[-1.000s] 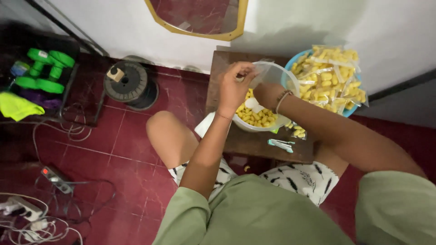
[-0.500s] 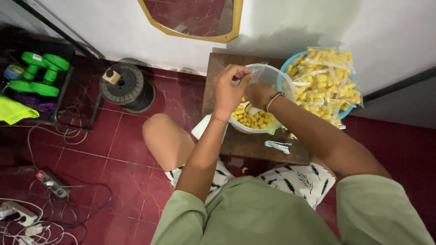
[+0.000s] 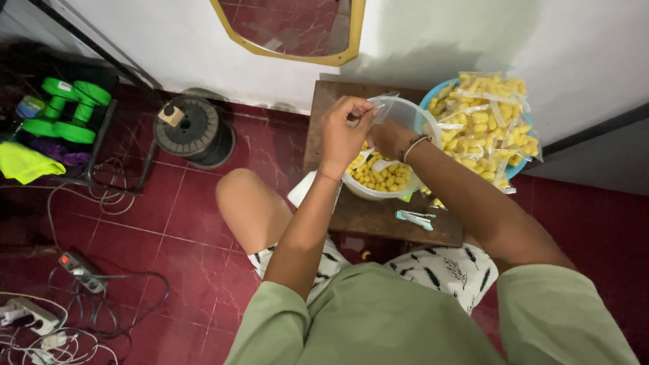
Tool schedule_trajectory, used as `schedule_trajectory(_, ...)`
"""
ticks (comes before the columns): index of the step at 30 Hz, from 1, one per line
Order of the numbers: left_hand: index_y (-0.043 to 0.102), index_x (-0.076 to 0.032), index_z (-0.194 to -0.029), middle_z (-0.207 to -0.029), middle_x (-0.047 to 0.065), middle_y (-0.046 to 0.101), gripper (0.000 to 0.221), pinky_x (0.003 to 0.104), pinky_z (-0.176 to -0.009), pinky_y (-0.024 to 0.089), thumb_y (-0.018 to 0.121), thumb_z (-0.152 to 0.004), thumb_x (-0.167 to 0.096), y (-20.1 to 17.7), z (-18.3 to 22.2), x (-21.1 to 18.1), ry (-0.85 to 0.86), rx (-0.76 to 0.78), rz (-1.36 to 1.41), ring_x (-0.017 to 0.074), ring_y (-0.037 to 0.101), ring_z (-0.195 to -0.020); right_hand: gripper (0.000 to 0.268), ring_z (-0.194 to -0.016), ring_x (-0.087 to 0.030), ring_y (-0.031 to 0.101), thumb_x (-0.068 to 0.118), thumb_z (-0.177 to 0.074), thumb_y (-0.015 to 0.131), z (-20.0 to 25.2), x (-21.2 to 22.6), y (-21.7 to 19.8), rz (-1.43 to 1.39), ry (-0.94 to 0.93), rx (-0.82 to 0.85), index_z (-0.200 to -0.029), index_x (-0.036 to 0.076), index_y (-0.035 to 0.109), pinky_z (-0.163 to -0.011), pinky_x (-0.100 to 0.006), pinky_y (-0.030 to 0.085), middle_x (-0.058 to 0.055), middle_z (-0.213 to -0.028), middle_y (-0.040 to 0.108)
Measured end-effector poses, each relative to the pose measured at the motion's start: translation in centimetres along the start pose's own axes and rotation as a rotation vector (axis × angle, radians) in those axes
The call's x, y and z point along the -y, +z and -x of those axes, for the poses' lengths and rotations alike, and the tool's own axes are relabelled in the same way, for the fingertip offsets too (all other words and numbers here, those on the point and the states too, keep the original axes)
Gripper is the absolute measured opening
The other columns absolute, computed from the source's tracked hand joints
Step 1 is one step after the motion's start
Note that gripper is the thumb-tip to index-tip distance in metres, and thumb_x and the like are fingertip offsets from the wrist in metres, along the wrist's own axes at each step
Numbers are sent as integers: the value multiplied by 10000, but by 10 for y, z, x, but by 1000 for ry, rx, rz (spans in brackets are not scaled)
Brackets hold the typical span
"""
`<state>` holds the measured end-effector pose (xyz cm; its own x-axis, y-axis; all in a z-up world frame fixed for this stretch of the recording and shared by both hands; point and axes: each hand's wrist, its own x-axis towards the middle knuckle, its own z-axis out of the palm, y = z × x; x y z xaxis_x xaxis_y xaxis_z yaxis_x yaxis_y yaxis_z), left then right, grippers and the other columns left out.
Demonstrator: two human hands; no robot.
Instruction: Manually scooping snacks into small plastic bags and sealing them using a spoon and a lighter.
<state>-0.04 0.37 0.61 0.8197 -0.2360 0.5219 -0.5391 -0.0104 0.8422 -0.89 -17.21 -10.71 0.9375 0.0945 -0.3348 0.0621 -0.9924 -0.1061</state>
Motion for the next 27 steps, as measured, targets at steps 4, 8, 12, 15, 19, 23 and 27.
schedule_trajectory(4, 736, -134, -873, -753, 37, 672, 140, 315, -727, 561, 839, -797, -77, 0, 1, 1, 1, 2, -3, 208, 679, -732, 103, -1087, -273, 745, 280, -933, 755, 2, 3, -6, 53, -15, 53, -1025, 250, 793, -973, -376, 573, -73, -1016, 795)
schedule_trajectory(8, 735, -140, -877, -760, 30, 680, 150, 315, -723, 561, 843, -794, -77, 1, 0, 5, 8, -4, -4, 204, 684, -734, 84, -1055, -291, 753, 292, -909, 776, -2, 0, 0, 19, -21, 64, -974, 257, 815, -953, -394, 580, -73, -994, 801)
schedule_trajectory(12, 732, -137, -872, -757, 34, 678, 144, 297, -716, 561, 837, -797, -73, 3, 2, 5, 0, -6, 1, 194, 682, -729, 125, -1076, -304, 734, 392, -903, 784, -28, -16, 42, -103, 94, 51, -1017, 349, 812, -901, -446, 592, -76, -1073, 761)
schedule_trajectory(15, 735, -136, -863, -752, 32, 676, 139, 302, -723, 560, 839, -793, -76, 2, 1, 4, -9, -1, -12, 195, 682, -727, 86, -1009, -354, 751, 263, -890, 784, 8, 3, -12, -161, 0, 64, -961, 249, 831, -892, -460, 591, -85, -976, 799)
schedule_trajectory(19, 731, -138, -876, -765, 41, 680, 140, 313, -725, 565, 832, -801, -76, -1, 2, -3, -21, 2, -16, 211, 686, -738, 104, -1028, -375, 747, 233, -899, 768, 23, 15, -28, -136, -32, 71, -980, 225, 832, -923, -478, 590, -108, -992, 806)
schedule_trajectory(23, 729, -131, -870, -763, 41, 682, 134, 313, -732, 566, 824, -804, -63, -2, 1, -6, -2, -6, -22, 210, 690, -745, 136, -1034, -390, 742, 205, -916, 741, 23, 13, -28, -174, -21, 48, -1026, 167, 811, -908, -487, 587, -153, -1017, 792)
schedule_trajectory(27, 731, -117, -867, -754, 34, 686, 146, 283, -718, 571, 832, -787, -49, 0, 2, -1, -15, -15, -16, 187, 690, -736, 186, -972, -313, 739, 236, -983, 705, 17, 10, -18, 129, 86, -46, -1056, 93, 798, -850, -419, 594, -143, -995, 769)
